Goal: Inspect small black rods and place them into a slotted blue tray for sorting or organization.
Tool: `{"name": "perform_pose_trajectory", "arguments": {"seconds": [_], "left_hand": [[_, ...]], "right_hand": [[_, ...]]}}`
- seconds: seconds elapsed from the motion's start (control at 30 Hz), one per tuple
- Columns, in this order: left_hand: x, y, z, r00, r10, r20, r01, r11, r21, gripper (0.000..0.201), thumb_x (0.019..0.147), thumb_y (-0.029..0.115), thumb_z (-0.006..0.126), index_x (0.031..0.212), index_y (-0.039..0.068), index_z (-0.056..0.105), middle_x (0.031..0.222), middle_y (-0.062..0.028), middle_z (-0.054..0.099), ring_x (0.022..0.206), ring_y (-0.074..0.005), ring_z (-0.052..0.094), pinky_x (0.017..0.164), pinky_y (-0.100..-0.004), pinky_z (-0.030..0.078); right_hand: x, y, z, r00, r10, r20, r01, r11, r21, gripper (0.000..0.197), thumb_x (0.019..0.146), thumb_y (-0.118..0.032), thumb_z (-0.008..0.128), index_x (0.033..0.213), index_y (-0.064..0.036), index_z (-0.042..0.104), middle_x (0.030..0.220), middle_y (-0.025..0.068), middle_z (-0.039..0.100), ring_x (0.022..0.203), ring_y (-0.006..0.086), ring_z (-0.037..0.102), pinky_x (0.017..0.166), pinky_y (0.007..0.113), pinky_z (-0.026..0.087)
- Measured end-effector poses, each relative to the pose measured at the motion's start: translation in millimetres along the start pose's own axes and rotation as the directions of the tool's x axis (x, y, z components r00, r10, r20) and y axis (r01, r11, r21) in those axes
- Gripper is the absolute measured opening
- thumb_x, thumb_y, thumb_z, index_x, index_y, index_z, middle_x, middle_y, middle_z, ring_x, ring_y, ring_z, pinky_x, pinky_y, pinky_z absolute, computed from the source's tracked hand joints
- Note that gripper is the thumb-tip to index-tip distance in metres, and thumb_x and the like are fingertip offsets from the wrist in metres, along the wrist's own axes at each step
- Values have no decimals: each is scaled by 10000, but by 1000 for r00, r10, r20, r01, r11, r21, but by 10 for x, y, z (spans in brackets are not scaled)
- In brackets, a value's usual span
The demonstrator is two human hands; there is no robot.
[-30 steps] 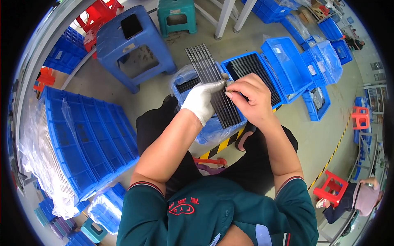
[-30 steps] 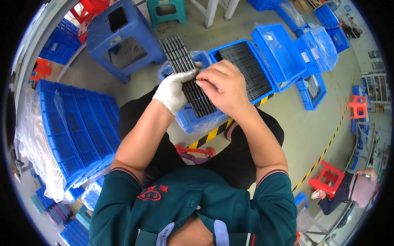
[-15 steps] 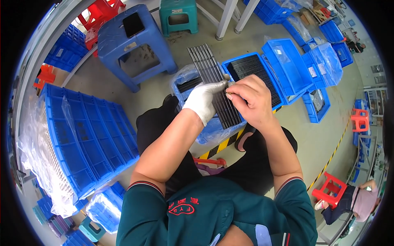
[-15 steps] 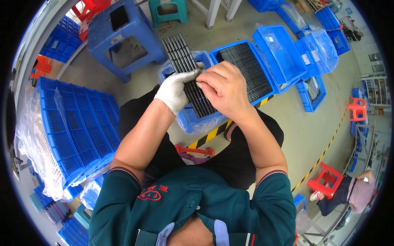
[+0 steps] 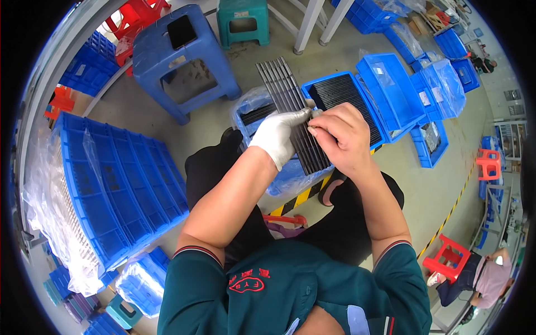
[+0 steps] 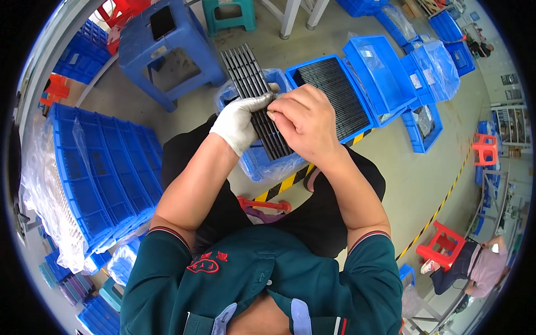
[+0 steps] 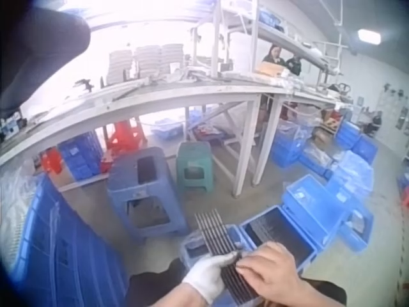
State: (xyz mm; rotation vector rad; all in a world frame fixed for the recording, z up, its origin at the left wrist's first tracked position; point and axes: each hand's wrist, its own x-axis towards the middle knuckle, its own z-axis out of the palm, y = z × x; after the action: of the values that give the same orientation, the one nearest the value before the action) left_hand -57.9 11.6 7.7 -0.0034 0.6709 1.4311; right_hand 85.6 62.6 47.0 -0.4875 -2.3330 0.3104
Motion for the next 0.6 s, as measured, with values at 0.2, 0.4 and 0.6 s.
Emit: {"name": "perform_pose_trajectory", "arguments": {"seconds": [0.2, 0.4, 0.6], "left_hand": [[0, -7, -22, 999, -26, -23, 25, 1000, -12, 186, 922, 31, 522, 1099, 2, 573, 991, -120, 628, 922, -236, 625, 828, -346, 509], [0, -5, -32, 1000, -14, 5, 14, 1000, -5, 188, 929, 38, 516, 1102, 9, 583, 996, -112, 629, 920, -232, 624, 823, -338, 507], [1, -6, -28, 1000, -13, -6, 13, 1000, -5, 183, 925, 32, 515, 1094, 8, 580, 999, -125, 630, 921, -234, 625, 822, -338, 508]], "right_hand": [[15, -12, 14, 995, 90, -36, -85, 989, 117, 155, 663, -54, 739, 798, -73, 666, 780, 39, 638, 732, 230, 580, 641, 331, 474], [-10, 24, 59, 995, 97, 4, -97, 988, 121, 144, 669, -61, 739, 788, -78, 660, 784, 37, 644, 728, 233, 580, 637, 332, 474], [-8, 34, 56, 996, 93, -5, -92, 991, 99, 143, 669, -72, 739, 786, -80, 658, 773, 35, 640, 729, 235, 582, 641, 336, 476]]}}
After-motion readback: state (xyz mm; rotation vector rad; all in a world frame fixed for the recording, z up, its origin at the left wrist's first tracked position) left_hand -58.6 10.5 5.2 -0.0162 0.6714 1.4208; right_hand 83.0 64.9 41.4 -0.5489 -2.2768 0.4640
